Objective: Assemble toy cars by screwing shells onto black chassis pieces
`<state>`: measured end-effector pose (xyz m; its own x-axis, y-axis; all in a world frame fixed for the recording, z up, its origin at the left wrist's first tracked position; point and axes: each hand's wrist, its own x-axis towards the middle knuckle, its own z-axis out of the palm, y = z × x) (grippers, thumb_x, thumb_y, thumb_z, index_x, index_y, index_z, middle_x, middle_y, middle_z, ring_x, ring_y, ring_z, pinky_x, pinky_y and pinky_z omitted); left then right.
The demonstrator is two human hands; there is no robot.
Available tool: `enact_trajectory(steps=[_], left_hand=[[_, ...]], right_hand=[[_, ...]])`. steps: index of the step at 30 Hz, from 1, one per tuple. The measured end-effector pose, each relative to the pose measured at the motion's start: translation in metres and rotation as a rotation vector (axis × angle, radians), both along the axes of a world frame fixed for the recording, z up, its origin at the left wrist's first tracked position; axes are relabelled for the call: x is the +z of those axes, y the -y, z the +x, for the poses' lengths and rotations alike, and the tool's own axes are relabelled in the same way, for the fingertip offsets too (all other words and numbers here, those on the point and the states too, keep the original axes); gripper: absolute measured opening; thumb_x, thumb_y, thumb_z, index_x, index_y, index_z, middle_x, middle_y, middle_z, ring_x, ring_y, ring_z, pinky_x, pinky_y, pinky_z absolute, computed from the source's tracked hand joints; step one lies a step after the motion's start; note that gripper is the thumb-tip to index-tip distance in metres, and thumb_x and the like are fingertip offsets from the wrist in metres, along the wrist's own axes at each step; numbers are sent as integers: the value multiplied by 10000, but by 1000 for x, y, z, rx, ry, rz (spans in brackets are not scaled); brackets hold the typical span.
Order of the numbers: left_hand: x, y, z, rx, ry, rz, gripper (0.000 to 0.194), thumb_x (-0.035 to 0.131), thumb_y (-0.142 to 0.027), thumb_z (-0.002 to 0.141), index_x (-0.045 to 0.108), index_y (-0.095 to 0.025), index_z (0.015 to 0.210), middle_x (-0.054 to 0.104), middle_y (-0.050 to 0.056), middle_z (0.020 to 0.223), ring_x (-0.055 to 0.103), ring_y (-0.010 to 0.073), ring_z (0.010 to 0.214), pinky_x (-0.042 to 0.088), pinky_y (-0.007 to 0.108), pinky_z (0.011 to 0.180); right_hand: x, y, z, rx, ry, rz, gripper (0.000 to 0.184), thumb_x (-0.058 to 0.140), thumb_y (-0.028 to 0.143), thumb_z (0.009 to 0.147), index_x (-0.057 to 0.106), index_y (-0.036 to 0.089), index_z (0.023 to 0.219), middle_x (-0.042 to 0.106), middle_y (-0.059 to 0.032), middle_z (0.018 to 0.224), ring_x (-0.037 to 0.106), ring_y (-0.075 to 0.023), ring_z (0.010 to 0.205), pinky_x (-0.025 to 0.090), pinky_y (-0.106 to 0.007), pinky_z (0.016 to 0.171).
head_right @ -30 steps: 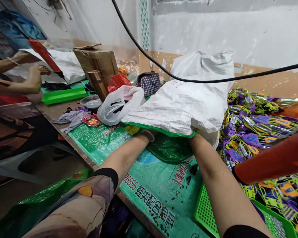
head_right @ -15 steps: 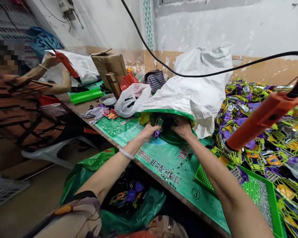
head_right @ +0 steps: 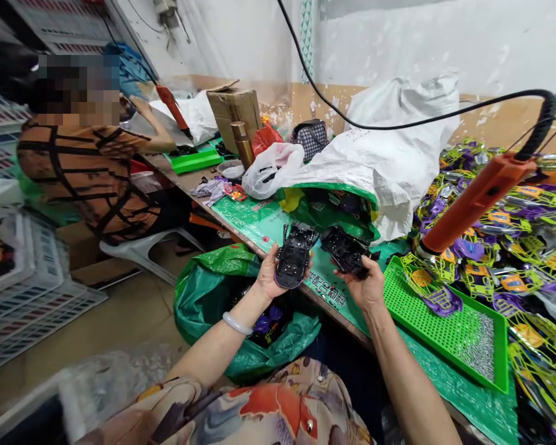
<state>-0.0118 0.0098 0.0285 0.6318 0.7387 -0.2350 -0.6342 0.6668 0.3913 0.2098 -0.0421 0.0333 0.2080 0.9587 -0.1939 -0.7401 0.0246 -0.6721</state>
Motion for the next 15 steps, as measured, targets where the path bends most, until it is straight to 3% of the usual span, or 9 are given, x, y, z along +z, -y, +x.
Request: enact_trajectory(steps=[6,10,15], left_hand=[[2,19,4,106,-5,-41,556,566,-577,851,652,-100,1123,727,156,1046,692,286,956,555,411,802],[2,26,0,132,-31,-35,572,615,-611,797,677,-117,1079,739,138,1016,701,296,941,569,402,779],[1,27,-8,189,-92,65,574,634,-628,773,677,-167,1112,736,116,1065,690,296,1001,561,433,861]], right_hand=[[-4,12,3,80,-18,13,373,594,419,682,668,189,966,749,-94,915,713,-301,810,551,-432,654],[-2,10,9,86,-17,27,423,625,540,704,673,187,932,737,-76,792,687,-266,677,546,-399,580],[5,7,14,201,-16,48,561,580,723,743,632,174,846,689,-64,685,636,-220,544,518,-343,464]])
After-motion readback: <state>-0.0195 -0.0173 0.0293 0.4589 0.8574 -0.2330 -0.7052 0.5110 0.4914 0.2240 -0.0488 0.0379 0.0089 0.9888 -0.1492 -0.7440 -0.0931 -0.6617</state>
